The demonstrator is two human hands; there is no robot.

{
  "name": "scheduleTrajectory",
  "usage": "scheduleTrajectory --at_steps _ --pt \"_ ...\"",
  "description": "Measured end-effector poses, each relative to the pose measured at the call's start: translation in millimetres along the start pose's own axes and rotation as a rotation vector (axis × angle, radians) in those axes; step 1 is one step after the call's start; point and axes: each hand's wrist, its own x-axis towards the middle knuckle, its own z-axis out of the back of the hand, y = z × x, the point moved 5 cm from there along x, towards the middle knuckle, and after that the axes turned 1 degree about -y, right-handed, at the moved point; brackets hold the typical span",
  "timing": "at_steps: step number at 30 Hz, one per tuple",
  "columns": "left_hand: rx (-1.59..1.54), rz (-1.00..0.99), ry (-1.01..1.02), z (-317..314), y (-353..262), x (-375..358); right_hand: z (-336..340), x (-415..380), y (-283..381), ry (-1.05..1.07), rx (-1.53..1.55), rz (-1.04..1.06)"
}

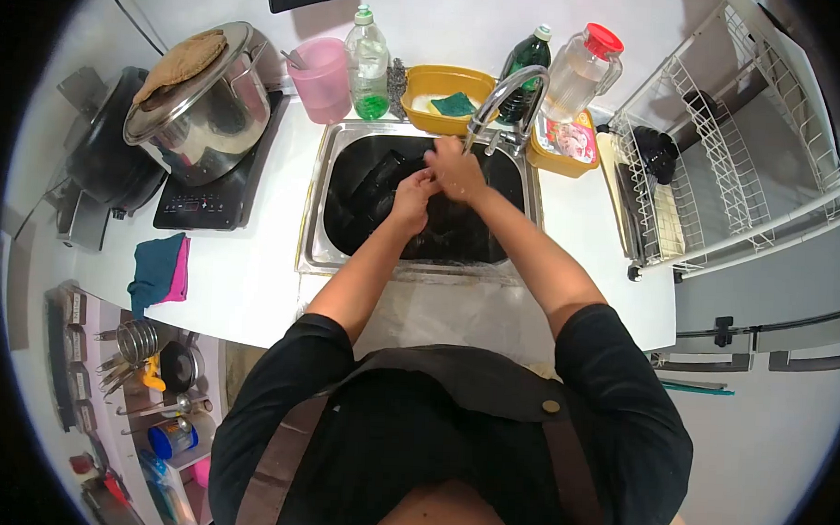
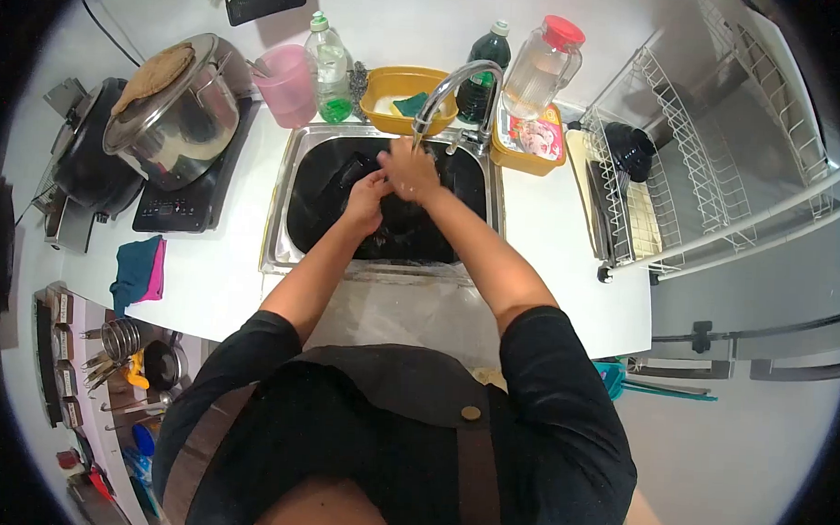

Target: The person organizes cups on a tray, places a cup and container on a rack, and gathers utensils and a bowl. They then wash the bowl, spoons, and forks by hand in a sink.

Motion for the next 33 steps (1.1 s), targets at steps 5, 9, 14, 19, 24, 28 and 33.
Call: scheduleTrajectory --at_steps 5,9,14,19,24,28,33 --pt "-0.019 0.090 0.041 12 -11 -11 22 6 -2 0.143 0.038 0.438" --pt "-0.086 0.077 -0.098 48 13 11 59 9 7 0.143 0.049 0.082" --pt "-0.262 0.513 0.173 42 81 23 88 4 28 0.518 -0.005 -0.078" --pt "0.799 0.106 0.267 44 66 55 82 12 16 0.586 0.095 -0.039" --pt "-0.233 0.419 0.028 -16 16 -4 52 24 -26 0.397 0.067 -0.061" --pt "-0.053 0.126 0.184 -14 9 -12 36 29 -7 0.227 -0.036 0.031" --pt "0.011 -0.043 0.187 -4 -4 -28 56 -6 61 -0.184 -0.031 0.308"
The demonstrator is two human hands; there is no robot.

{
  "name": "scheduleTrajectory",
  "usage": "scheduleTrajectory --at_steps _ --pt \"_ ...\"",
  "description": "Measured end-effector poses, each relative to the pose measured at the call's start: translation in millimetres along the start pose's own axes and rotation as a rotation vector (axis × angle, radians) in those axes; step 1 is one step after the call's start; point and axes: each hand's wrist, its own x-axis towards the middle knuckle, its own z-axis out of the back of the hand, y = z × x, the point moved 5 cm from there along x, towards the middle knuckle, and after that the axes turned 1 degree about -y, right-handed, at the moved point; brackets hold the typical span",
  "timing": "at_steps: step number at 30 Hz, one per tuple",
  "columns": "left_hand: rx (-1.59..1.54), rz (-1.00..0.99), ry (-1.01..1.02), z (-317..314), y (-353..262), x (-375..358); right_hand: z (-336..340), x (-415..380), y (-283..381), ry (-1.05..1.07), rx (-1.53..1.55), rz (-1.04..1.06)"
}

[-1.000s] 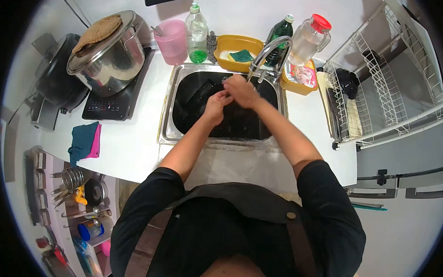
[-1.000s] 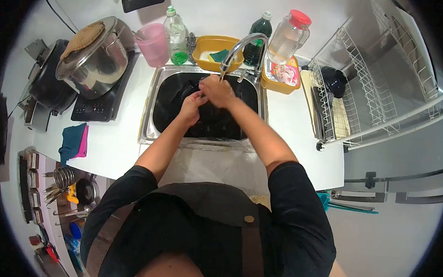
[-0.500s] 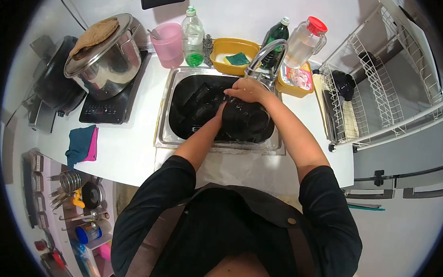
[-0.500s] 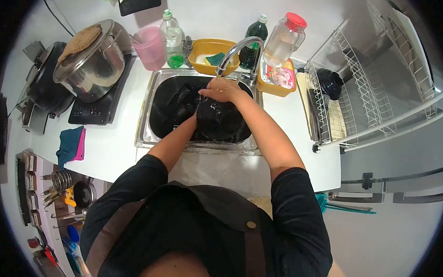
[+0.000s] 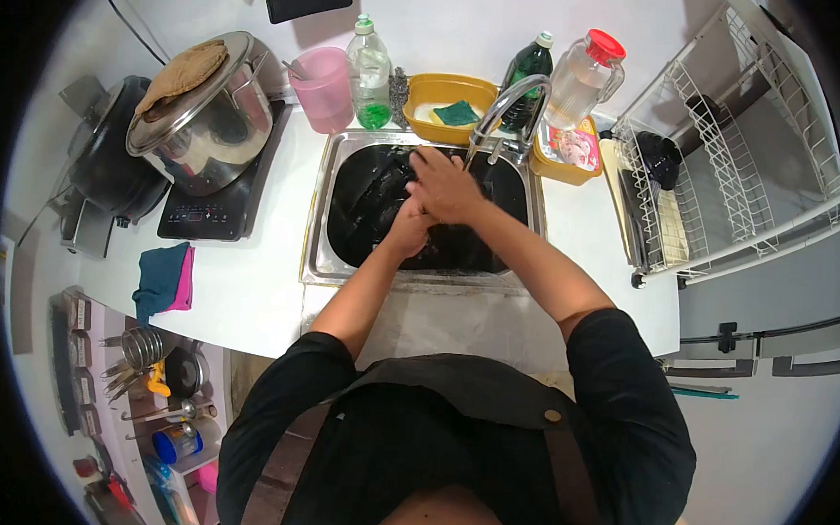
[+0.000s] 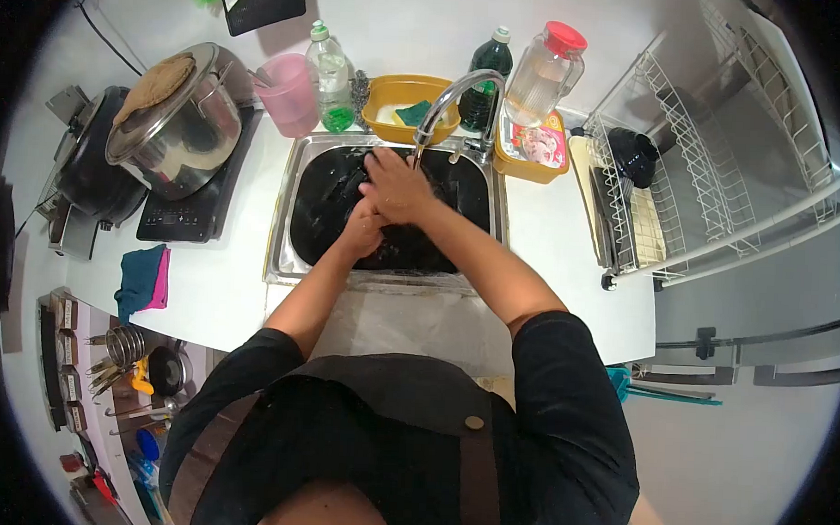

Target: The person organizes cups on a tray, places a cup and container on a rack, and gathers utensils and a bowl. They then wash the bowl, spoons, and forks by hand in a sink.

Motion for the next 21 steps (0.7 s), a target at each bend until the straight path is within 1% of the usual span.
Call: scheduleTrajectory --at_steps 2,3,4,5,6,7,9,10,11,12,13,15,17,18,19,21 --pt "0.095 0.047 0.048 -7 -10 -11 -38 -5 -49 0.439 0.358 -0.277" --pt "0.060 0.055 0.032 -8 -6 -17 -72 -25 -80 0.402 0.307 -0.382" --pt "0.029 0.057 0.022 -8 -3 -19 -54 -21 -59 0.447 0.271 -0.457" --pt "0.001 0.051 0.018 -8 -2 -15 -21 -10 -26 0.484 0.230 -0.527" --pt "0.123 -0.015 0.112 10 10 -11 -7 -3 1 0.466 0.186 -0.402" --pt "0.132 -0.012 0.083 11 5 -9 -16 -18 17 -0.025 -0.036 0.019" --pt "0.141 0.009 0.017 0 -8 -15 -31 -10 -10 0.349 0.182 -0.207" --pt "0.103 0.084 0.033 -8 -15 -19 -42 -5 -30 0.528 0.252 -0.139" --pt "0.012 0.084 0.005 -9 -15 -22 -54 -9 -53 0.706 0.325 -0.069" --pt "-0.075 0.081 -0.023 -9 -16 -24 -58 -15 -77 0.543 0.776 -0.214" --pt "-0.162 0.075 -0.049 -8 -18 -24 -46 -27 -75 0.755 1.203 -0.849" --pt "-0.280 -0.014 -0.194 10 -11 -19 -70 -53 -94 0.398 1.515 -0.914" --pt "-0.465 -0.103 -0.323 36 2 -8 -36 -57 -68 0.204 1.126 -0.673" --pt "-0.596 -0.126 -0.349 51 10 -2 -55 -69 -67 0.085 0.831 -0.573" --pt "-0.616 -0.124 -0.413 66 22 4 -74 -82 -66 -0.036 0.506 -0.517" --pt "-0.651 -0.113 -0.537 88 39 13 -41 -77 -9 -0.118 0.130 -0.554"
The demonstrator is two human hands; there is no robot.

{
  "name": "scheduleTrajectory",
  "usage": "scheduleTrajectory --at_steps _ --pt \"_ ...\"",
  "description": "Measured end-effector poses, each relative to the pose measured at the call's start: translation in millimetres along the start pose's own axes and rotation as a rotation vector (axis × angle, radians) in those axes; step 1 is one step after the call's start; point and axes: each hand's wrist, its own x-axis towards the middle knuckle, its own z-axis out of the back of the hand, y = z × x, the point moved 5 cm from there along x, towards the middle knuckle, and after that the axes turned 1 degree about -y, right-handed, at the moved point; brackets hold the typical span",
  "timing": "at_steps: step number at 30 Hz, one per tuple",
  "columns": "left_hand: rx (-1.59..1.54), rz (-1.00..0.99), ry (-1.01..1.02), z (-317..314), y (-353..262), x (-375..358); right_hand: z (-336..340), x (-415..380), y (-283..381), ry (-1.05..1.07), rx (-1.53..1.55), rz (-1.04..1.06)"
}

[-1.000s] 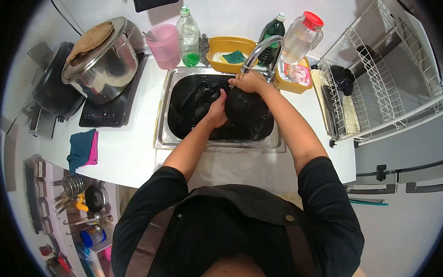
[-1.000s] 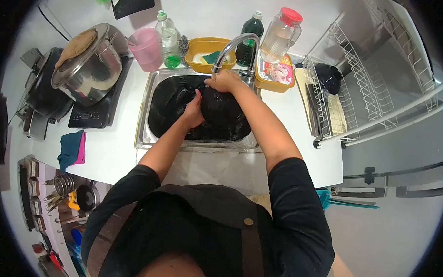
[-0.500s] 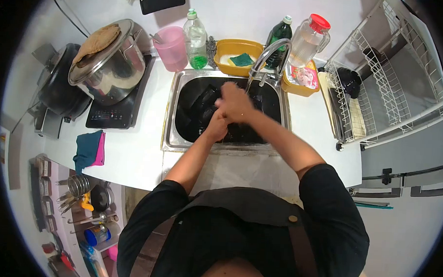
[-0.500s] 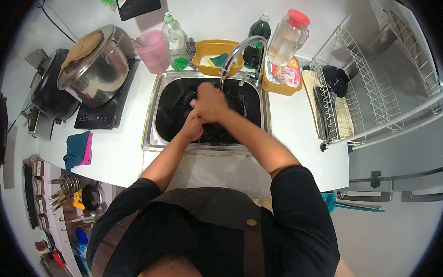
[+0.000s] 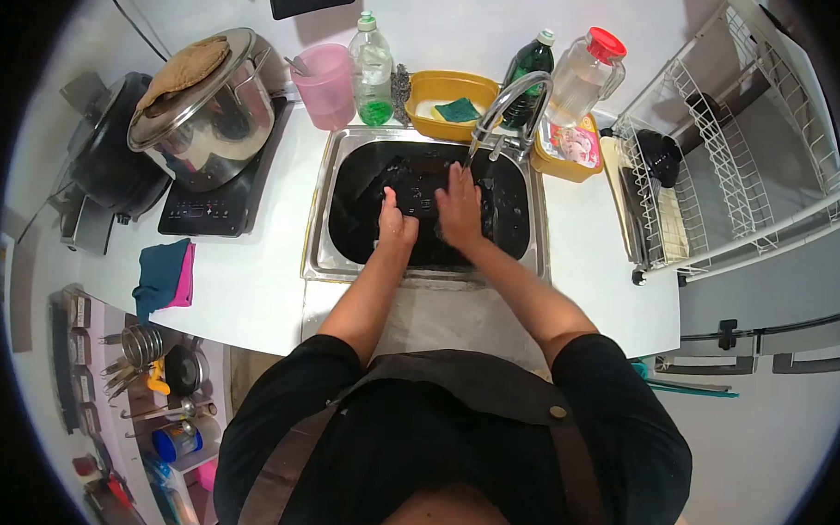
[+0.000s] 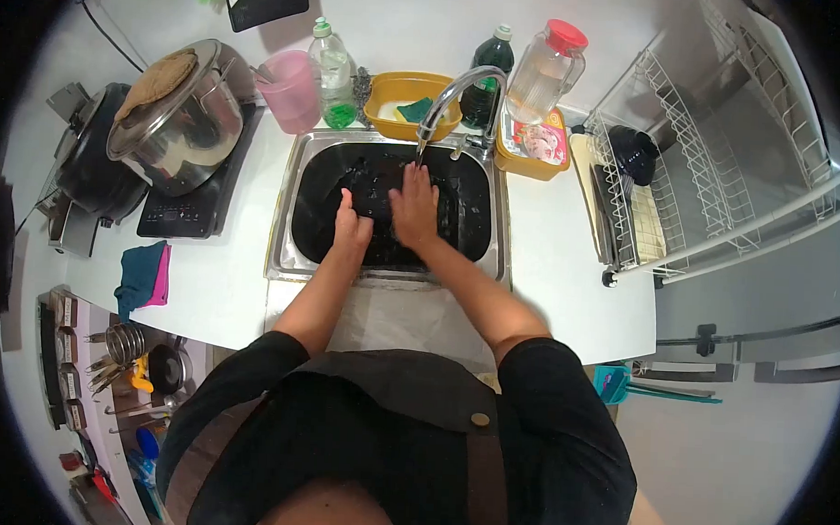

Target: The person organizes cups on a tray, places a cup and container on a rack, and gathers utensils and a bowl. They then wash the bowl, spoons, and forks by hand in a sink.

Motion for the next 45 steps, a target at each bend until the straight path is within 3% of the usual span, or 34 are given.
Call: scheduleTrajectory --at_steps 3,7,10,11,14,17,20,21,24,25,28,29,31,32,33,34,35,36,38,41,42,44,45 --pt "-0.004 0.058 0.052 1 5 7 16 11 36 -0.003 -0.178 0.144" --pt "0.031 0.190 0.128 -16 9 -12 11 38 62 0.337 -0.337 0.641" --pt "0.154 0.147 0.221 -41 16 -30 -20 59 57 0.872 -0.561 0.613" --pt "0.250 0.170 0.229 -43 20 -33 -19 72 50 1.019 -0.528 0.347" --pt "0.294 0.270 0.235 -37 22 -40 -60 94 -28 1.280 -0.051 -0.031" --pt "0.258 0.255 0.096 -41 11 -44 1 97 -14 1.084 0.500 -0.191" --pt "0.185 0.198 -0.059 -41 22 -41 53 105 22 0.559 -0.222 -0.224" --pt "0.156 0.176 -0.101 -42 26 -38 57 105 33 0.529 -0.294 -0.111" --pt "0.146 0.424 -0.166 -54 36 -35 72 91 57 0.397 0.015 0.351" --pt "0.159 0.475 -0.068 -61 30 -34 67 81 50 0.405 0.123 0.477" --pt "0.047 0.531 0.230 -83 7 -38 62 50 24 0.592 0.117 0.550" --pt "0.251 0.458 0.288 -83 4 -37 57 42 22 0.677 0.147 0.530" --pt "0.014 0.681 0.654 -37 30 3 45 29 19 0.838 0.209 0.484" --pt "-0.108 0.790 0.835 -52 30 -11 31 30 13 0.906 0.314 0.351" --pt "0.332 0.483 0.446 -34 35 -9 13 36 9 0.966 0.421 0.216" --pt "0.282 0.457 0.377 -49 36 -27 -4 41 -1 1.020 0.530 0.077" --pt "0.232 0.432 0.306 -60 39 -41 2 58 -6 0.695 0.663 0.222" --pt "0.178 0.403 0.234 -69 36 -51 6 70 -12 0.627 0.564 0.253" --pt "0.352 0.368 0.224 -76 25 -56 10 70 -17 0.367 0.029 0.358" --pt "0.382 0.416 0.244 -63 9 -41 -18 38 -11 0.778 -0.272 0.188" --pt "0.416 0.405 0.195 -57 13 -39 -20 34 7 0.849 0.064 0.302" --pt "0.488 0.398 0.095 -56 27 -54 -22 46 10 0.554 0.420 0.182" --pt "0.481 0.442 0.155 -57 33 -58 -22 53 -3 0.379 0.214 0.108"
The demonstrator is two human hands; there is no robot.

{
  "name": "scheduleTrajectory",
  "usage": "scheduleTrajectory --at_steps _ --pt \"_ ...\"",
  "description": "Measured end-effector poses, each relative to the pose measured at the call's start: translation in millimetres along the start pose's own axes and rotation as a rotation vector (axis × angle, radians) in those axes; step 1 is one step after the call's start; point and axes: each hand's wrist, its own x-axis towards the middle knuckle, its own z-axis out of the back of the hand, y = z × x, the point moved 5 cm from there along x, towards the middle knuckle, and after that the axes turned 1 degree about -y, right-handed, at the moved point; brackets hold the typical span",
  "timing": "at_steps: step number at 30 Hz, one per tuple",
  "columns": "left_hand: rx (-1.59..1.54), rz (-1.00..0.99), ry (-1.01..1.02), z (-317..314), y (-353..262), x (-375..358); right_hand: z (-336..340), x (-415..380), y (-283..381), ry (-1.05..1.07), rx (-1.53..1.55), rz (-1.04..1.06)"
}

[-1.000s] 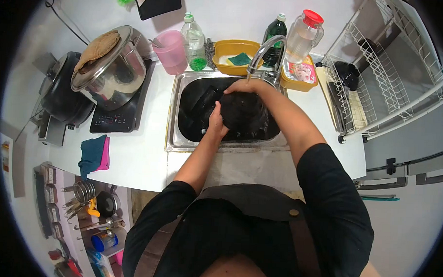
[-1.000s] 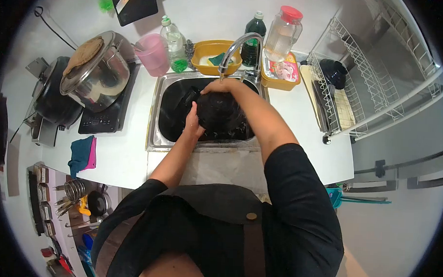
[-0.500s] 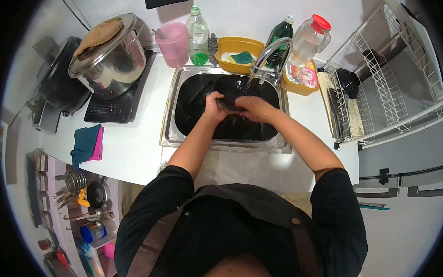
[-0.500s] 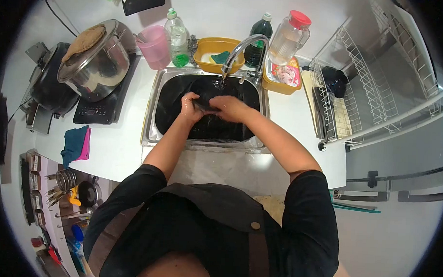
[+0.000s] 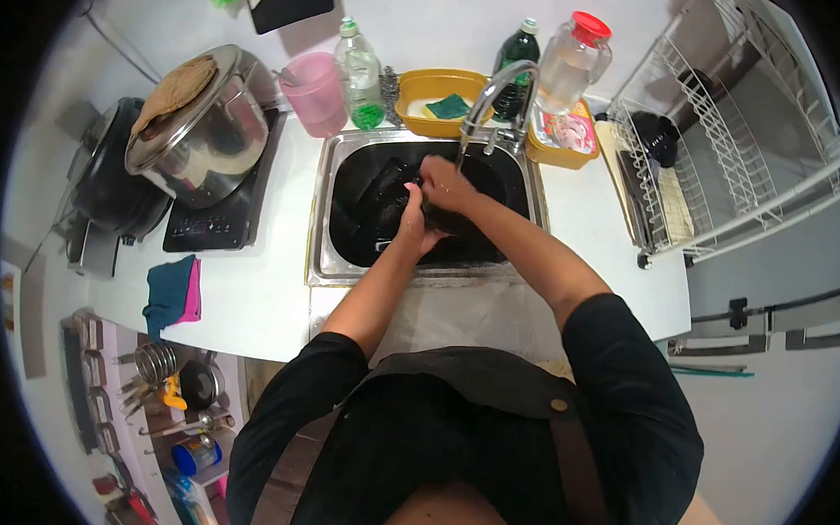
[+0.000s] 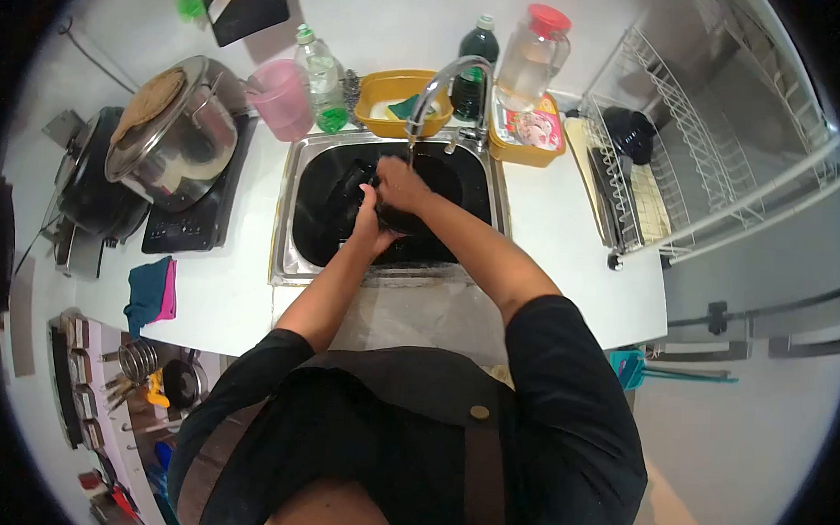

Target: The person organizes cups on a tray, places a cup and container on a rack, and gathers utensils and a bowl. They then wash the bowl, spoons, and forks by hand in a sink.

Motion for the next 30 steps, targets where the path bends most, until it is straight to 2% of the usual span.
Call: scheduleTrajectory --at_steps 1,2,5,7,9,10,11,12,13,15,16,17,19,21,24,25,26,27,28,29,30 --pt "-0.001 -0.007 0.001 0 0 0 10 1 -15 -0.174 -0.204 -0.097" --pt "-0.002 -0.014 0.006 2 -5 -1 19 -9 -19 -0.213 -0.319 -0.076" --pt "0.019 -0.006 0.052 11 -19 2 -16 -27 -22 0.528 -0.556 -0.189" --pt "-0.002 0.070 0.059 13 -10 10 -29 -15 1 0.530 -0.203 0.078" --pt "0.063 0.043 0.027 4 -1 3 5 -8 -19 0.071 0.048 -0.308" --pt "0.103 0.013 0.005 -1 -2 0 16 -3 -31 0.002 -0.151 -0.203" --pt "0.144 -0.019 -0.020 -14 -8 -11 21 -4 -46 -0.083 -0.200 -0.261" --pt "0.168 -0.114 -0.121 -23 -19 -24 18 -11 -64 0.035 -0.167 -0.306" --pt "0.311 -0.168 -0.049 -22 -23 -23 26 -21 -69 0.156 -0.134 -0.351" --pt "0.584 -0.277 0.092 -14 -29 -19 60 -39 -67 0.062 -0.134 -0.315" --pt "0.702 -0.390 0.136 -18 -33 -22 75 -50 -65 -0.043 -0.064 -0.301" --pt "0.969 -0.526 0.146 -30 -35 -31 91 -60 -62 -0.146 0.007 -0.286" --pt "1.514 -0.785 0.154 -64 -33 -59 105 -98 -60 -0.005 0.894 -1.105" --pt "1.579 -0.894 0.345 -98 -18 -74 113 -122 -60 0.113 1.172 -1.206" --pt "1.798 -0.978 0.563 -126 7 -70 133 -151 -91 -0.146 1.156 -1.012" --pt "1.892 -0.990 0.624 -133 14 -64 141 -157 -98 -0.154 1.371 -0.922" --pt "1.906 -1.181 0.620 -146 17 -61 169 -157 -69 -0.213 1.388 -0.813" --pt "1.910 -1.377 0.611 -160 20 -57 177 -172 -117 -0.345 1.382 -0.734" --pt "1.904 -1.574 0.598 -170 23 -58 210 -162 -69 -0.295 1.486 -0.511" --pt "1.901 -1.440 0.560 -176 20 -56 232 -165 -77 -0.426 1.353 -0.457" --pt "1.895 -1.306 0.524 -184 15 -57 252 -165 -80 -0.566 1.353 -0.464"
